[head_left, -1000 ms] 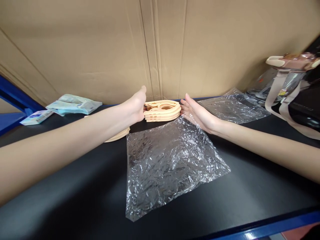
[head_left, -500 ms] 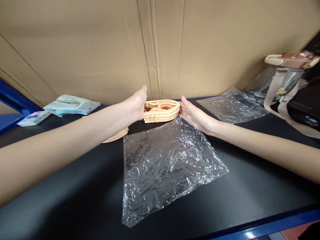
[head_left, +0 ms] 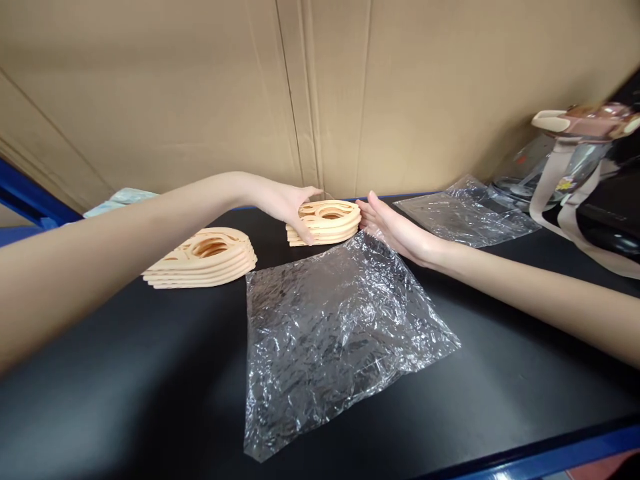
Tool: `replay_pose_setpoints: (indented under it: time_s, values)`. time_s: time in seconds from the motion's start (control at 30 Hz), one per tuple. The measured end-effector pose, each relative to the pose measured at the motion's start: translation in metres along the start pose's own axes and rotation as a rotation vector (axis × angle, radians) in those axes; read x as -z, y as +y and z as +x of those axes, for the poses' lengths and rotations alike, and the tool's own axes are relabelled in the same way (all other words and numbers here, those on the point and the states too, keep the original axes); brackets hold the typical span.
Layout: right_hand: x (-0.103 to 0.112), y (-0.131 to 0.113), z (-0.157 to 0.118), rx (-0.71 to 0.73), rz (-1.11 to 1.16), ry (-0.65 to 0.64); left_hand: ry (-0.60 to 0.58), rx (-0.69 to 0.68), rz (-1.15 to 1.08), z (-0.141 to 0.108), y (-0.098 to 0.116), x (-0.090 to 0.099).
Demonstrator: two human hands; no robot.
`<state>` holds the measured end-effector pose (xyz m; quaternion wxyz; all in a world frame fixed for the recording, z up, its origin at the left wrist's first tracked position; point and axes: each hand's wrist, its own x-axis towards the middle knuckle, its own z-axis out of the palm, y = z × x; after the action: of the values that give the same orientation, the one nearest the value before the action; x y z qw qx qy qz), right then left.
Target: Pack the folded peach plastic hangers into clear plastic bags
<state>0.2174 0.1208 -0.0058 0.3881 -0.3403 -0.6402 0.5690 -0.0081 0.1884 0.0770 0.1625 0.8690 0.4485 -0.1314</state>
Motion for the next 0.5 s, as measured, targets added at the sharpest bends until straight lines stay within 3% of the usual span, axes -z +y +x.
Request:
replay_pose_setpoints:
  time_s: [0.17, 0.5]
  values:
    - [-0.002, -0.003, -0.002, -0.006, 0.004, -0.019, -0.046, -0.064, -0.036, -0.003, 0.010, 0.002]
    - [0.001, 0.001, -0.001, 0.015, -0.013, -0.041, -0.042, 0.032, -0.001, -0.003, 0.010, 0.005]
